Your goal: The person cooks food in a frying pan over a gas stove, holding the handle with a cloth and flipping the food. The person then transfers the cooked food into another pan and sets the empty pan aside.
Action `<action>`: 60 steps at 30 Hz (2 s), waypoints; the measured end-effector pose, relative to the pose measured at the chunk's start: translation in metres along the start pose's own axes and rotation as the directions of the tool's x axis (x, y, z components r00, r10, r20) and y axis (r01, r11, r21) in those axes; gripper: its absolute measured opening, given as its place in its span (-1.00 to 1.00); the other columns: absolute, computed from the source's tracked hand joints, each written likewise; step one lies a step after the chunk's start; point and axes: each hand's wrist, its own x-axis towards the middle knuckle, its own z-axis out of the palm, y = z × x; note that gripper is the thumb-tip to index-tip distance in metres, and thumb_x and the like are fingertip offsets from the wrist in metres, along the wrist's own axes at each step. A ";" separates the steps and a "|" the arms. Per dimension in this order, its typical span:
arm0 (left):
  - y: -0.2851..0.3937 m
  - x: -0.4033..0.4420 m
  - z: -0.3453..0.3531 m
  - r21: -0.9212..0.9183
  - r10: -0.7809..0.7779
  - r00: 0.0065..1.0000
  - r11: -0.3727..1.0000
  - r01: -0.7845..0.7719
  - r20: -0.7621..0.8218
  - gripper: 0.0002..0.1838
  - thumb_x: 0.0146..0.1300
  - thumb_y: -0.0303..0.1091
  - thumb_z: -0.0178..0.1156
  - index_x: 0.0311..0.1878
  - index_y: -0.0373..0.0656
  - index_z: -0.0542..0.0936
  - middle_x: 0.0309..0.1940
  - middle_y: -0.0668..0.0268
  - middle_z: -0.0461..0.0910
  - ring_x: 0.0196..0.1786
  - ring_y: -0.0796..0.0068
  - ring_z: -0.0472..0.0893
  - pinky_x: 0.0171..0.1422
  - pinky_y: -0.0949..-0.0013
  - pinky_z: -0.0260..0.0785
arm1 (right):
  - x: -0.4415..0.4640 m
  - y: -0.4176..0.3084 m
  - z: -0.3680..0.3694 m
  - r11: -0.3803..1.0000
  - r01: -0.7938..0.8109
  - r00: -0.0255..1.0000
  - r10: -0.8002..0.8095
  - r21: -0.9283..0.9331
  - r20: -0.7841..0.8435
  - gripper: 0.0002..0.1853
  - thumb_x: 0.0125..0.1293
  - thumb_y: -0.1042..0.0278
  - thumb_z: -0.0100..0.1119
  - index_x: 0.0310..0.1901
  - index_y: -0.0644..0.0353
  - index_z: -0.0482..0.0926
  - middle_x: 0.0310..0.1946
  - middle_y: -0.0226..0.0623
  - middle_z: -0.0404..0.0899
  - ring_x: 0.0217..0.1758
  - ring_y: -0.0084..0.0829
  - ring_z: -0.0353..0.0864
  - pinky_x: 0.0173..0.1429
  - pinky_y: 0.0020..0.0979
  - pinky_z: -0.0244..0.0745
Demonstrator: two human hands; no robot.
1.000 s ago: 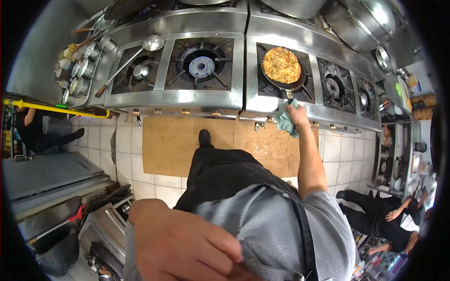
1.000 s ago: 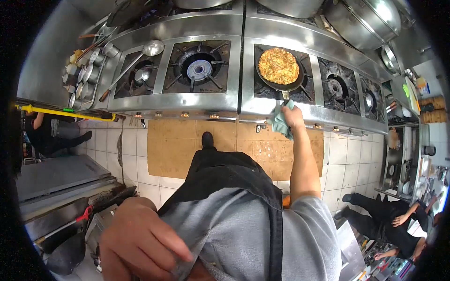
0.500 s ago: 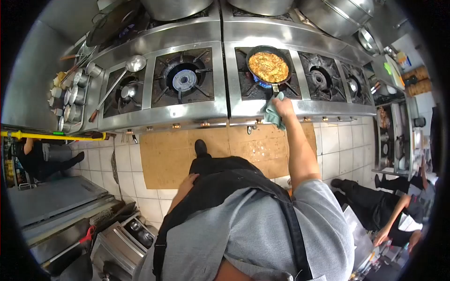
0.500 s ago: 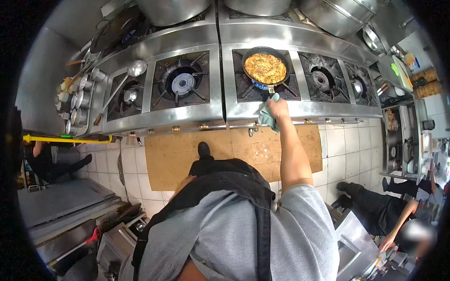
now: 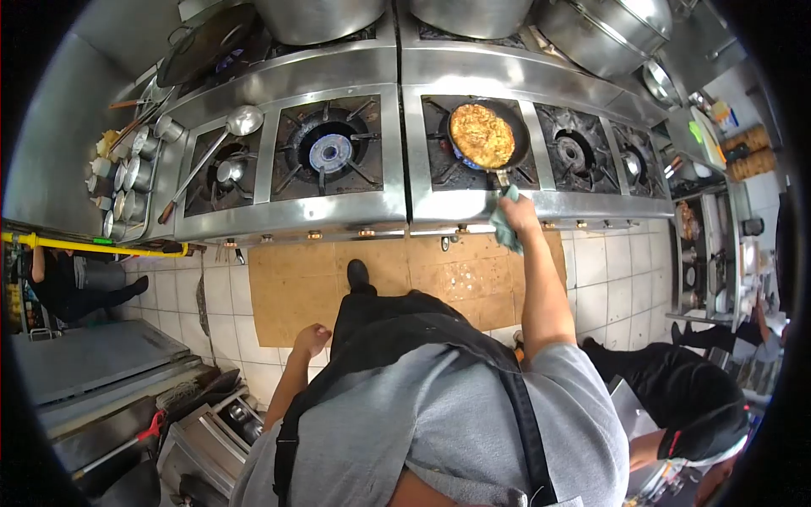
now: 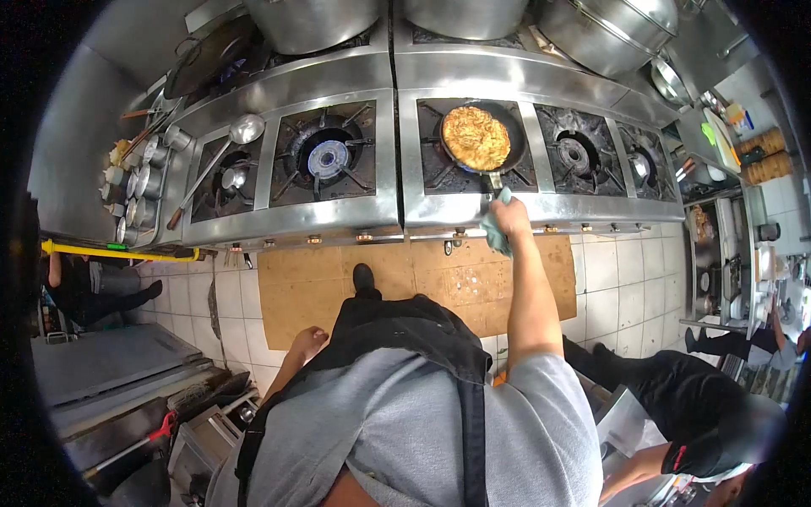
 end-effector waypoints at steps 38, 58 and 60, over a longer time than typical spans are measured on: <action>0.027 -0.012 0.000 -0.009 0.130 0.987 0.991 -0.132 -0.094 -0.69 0.20 -0.16 0.09 -0.15 -0.18 0.61 -0.27 0.05 0.64 -0.13 0.10 0.63 -0.04 0.22 0.44 | -0.012 0.013 -0.017 0.988 0.012 1.000 -0.008 -0.155 0.023 -0.49 0.04 0.10 0.18 -0.14 0.45 0.59 -0.25 0.01 0.65 -0.19 -0.23 0.64 -0.04 -0.27 0.48; -0.009 -0.010 0.015 -0.066 0.071 0.996 0.995 -0.074 -0.048 -0.66 0.14 -0.11 0.15 -0.18 -0.19 0.61 -0.25 0.05 0.64 -0.12 0.10 0.61 -0.01 0.25 0.42 | -0.013 0.030 -0.013 0.996 0.028 0.998 -0.032 -0.089 -0.050 -0.48 0.05 0.11 0.14 -0.09 0.44 0.56 -0.15 0.16 0.61 -0.02 -0.02 0.61 0.11 -0.22 0.44; 0.000 -0.009 0.017 -0.134 0.054 0.997 0.989 -0.061 -0.059 -0.66 0.14 -0.11 0.15 -0.17 -0.19 0.62 -0.23 0.05 0.64 -0.10 0.10 0.61 0.00 0.25 0.42 | -0.005 0.032 -0.017 0.988 0.071 0.997 -0.074 -0.140 -0.019 -0.48 0.06 0.11 0.14 -0.09 0.44 0.56 -0.16 0.16 0.61 -0.03 -0.02 0.61 0.10 -0.22 0.44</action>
